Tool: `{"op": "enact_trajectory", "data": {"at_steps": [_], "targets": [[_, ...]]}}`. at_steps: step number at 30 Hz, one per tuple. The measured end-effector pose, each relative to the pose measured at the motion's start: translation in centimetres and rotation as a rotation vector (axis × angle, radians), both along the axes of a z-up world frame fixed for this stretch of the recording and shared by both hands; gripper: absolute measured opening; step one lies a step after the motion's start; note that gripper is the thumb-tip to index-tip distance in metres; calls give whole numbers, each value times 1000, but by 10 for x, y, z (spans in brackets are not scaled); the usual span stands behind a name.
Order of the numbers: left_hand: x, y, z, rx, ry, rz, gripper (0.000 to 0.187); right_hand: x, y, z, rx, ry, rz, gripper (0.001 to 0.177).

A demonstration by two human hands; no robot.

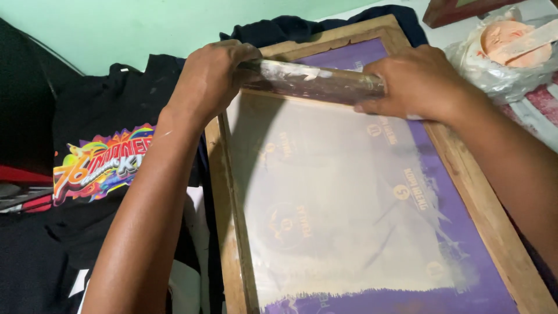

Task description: The person scoops orange ink from a container and spreads it across a screen printing frame using a squeegee. They repeatedly pull the squeegee across the screen to transfer the ink onto a black t-shirt placed underneath.

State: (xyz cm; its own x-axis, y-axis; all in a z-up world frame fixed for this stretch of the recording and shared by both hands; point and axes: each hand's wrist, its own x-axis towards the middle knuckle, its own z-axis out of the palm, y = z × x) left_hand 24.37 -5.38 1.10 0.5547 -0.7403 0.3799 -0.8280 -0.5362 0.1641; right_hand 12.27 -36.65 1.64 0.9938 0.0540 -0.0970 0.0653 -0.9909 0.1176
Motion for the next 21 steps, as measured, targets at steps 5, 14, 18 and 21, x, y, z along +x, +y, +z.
{"op": "enact_trajectory", "data": {"at_steps": [5, 14, 18, 21], "targets": [[1, -1, -2, -21, 33, -4, 23, -2, -7, -5, 31, 68, -24, 33], [-10, 7, -6, -6, 21, -32, 21, -14, -5, -22, -104, -30, 77, 42], [-31, 16, -8, -20, 22, -44, 27, -37, 4, -15, -82, 0, 98, 32], [-53, 22, -5, 4, 19, -40, 29, -59, 8, -13, -85, 23, 106, 26]]}}
